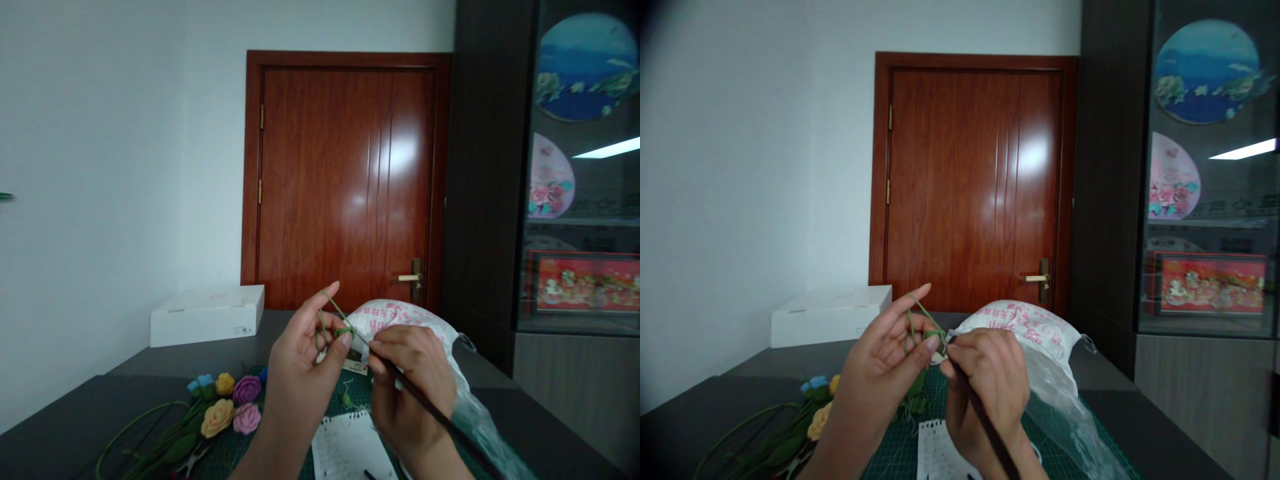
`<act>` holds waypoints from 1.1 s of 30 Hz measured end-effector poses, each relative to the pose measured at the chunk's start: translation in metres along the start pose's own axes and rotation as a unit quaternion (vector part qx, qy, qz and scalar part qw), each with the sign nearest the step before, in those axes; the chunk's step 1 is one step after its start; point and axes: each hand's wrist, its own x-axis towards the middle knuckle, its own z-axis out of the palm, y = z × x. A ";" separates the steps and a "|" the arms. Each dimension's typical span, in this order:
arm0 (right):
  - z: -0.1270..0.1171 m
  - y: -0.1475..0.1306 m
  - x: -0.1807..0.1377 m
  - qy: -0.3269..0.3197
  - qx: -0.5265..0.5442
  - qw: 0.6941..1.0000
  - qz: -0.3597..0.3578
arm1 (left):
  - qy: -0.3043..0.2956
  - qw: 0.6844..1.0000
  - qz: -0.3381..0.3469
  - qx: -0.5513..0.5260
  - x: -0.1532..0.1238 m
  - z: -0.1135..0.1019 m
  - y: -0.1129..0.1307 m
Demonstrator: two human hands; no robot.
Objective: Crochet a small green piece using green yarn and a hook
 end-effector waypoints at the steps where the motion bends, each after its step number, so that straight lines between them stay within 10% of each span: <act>1: -0.003 0.001 0.002 -0.005 0.003 1.000 0.011 | -0.002 1.000 0.005 0.012 0.001 -0.002 0.001; 11: 0.000 -0.004 0.006 0.060 0.248 0.939 0.229 | -0.033 0.996 -0.052 -0.067 -0.003 -0.005 0.011; 22: 0.005 -0.013 0.012 0.070 0.494 0.785 0.367 | -0.057 0.978 -0.121 -0.161 0.002 -0.002 0.013; 33: 0.006 -0.018 0.015 0.075 0.511 0.780 0.353 | -0.059 0.975 -0.124 -0.173 0.001 -0.002 0.012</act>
